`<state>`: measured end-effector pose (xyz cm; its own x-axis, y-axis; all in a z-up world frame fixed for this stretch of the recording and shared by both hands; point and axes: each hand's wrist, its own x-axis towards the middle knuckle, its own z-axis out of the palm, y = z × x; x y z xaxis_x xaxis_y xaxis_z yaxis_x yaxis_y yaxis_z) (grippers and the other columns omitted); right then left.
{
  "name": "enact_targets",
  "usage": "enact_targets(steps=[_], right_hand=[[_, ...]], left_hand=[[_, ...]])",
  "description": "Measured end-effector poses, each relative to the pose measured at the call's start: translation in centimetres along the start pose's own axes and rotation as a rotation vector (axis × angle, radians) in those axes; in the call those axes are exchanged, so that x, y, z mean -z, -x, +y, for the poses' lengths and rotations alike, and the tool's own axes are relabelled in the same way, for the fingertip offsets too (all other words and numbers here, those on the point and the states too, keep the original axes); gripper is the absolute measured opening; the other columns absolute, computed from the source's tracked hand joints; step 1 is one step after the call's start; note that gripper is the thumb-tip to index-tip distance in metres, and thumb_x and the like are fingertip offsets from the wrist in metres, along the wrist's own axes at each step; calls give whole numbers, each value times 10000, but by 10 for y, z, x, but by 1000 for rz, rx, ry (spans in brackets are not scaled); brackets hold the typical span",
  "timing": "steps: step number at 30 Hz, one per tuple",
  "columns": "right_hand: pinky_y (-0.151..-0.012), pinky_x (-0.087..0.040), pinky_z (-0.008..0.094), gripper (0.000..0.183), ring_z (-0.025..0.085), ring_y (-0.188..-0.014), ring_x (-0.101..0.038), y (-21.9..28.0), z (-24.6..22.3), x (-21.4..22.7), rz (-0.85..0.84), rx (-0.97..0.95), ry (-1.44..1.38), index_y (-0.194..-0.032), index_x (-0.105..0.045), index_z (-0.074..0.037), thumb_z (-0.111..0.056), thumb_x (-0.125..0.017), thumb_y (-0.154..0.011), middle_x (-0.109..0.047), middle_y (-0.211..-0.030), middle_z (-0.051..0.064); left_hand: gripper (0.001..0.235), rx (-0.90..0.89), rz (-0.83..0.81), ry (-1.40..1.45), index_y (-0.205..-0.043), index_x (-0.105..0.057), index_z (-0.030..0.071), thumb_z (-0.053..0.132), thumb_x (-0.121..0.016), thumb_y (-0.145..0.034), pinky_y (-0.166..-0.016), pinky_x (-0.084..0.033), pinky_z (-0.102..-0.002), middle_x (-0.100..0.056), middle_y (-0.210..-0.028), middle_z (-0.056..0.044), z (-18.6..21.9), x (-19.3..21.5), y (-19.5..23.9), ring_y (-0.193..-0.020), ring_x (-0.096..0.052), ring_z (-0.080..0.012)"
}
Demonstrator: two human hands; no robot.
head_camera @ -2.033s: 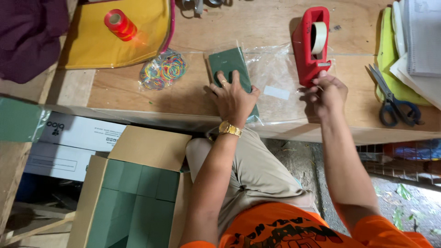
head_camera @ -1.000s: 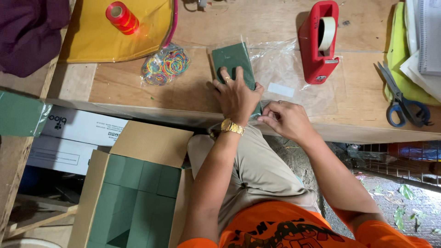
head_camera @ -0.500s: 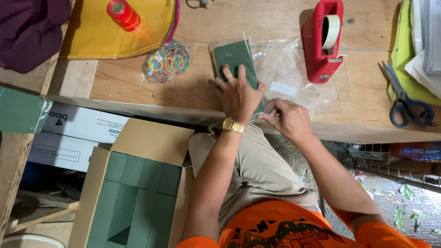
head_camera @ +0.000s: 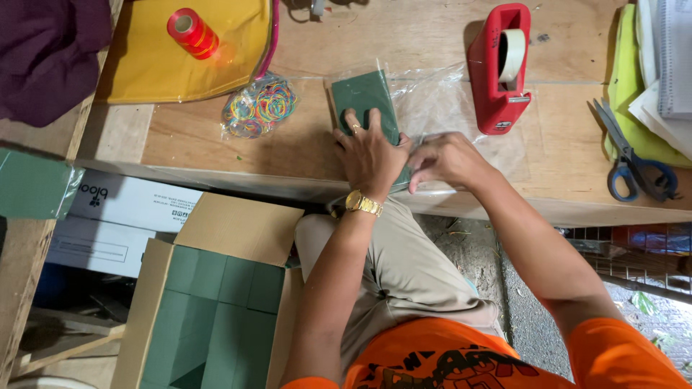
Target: The person wraps a rectangular piece of green floral foam in clear plastic film, securing it with tape and scissors.
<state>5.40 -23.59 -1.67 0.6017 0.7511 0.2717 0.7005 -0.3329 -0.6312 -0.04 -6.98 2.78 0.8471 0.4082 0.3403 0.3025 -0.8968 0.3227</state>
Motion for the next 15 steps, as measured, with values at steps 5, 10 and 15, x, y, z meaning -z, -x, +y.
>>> enact_targets(steps=[5, 10, 15], right_hand=[[-665, -564, 425, 468, 255, -724, -715, -14, 19, -9, 19, -171, 21, -745, -770, -265, -609, -943, -479, -713, -670, -25], [-698, -569, 479, 342, 312, -769, -740, -9, 32, -19, 86, -408, 129, -864, -756, -212, -506, -871, -734, -745, -742, -8], [-735, -578, 496, 182, 345, -824, -742, 25, 18, -15, 319, -454, 176, -1066, -723, -234, -350, -767, -932, -751, -795, 46]], left_hand=[[583, -6, -4, -24, -1133, -598, 178, 469, -715, -641, -824, -478, -535, -491, -1310, -123, -2, -5, -3, -1062, -563, -467], [586, -3, -36, -17, -1150, -603, 185, 468, -695, -645, -824, -472, -526, -475, -1339, -115, -2, 2, -2, -1070, -549, -476], [618, -3, -73, 67, -1178, -589, 177, 426, -723, -629, -852, -480, -560, -422, -1391, -139, -5, 3, -3, -1118, -506, -532]])
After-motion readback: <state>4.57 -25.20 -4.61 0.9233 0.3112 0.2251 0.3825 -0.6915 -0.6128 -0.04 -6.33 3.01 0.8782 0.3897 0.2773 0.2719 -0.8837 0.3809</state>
